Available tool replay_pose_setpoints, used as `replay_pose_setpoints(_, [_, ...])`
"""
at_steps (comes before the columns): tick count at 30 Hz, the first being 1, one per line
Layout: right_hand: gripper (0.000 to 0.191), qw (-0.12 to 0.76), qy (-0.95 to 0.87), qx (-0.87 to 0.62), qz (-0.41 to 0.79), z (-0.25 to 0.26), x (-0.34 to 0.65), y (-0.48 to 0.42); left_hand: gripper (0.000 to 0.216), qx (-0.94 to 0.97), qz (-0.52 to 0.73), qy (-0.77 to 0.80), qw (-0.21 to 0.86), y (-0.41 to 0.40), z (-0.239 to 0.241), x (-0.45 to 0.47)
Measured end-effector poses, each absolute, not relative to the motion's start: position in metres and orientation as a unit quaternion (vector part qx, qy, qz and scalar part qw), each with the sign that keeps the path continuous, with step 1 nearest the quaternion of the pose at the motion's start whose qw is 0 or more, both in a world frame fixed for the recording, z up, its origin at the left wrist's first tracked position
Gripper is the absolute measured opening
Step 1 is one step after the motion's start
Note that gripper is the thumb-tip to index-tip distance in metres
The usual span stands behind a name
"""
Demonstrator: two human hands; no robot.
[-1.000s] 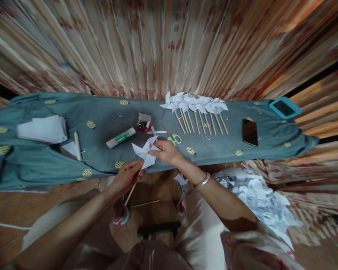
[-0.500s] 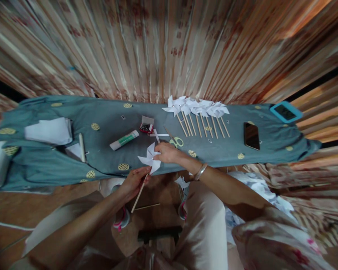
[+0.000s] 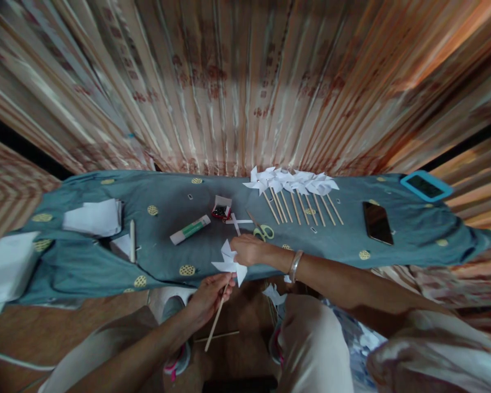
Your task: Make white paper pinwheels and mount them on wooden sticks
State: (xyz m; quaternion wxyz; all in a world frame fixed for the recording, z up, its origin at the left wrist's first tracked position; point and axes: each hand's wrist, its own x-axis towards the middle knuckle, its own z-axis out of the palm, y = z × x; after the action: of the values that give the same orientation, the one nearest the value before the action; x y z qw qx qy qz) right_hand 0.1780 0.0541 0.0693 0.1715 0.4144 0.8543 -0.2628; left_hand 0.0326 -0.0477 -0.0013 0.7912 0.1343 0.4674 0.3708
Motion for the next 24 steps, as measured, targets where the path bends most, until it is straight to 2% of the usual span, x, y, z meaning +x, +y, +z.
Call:
replay_pose_setpoints(7, [0.015,0.19,0.859,0.405,-0.248,0.07,0.176,0.058,0.053,0.122,0.368,0.474,0.791,-0.049,-0.006,0.033])
replay_pose_setpoints(14, [0.013,0.21,0.851,0.4,-0.268,0.071,0.172,0.068,0.019,0.119,0.341,0.505,0.784,-0.048,0.002,0.036])
replay_pose_setpoints(24, [0.013,0.229,0.838,0.406,-0.285,0.071,0.171,0.075,0.012,0.13,0.315,0.512,0.788,-0.045,0.006,0.037])
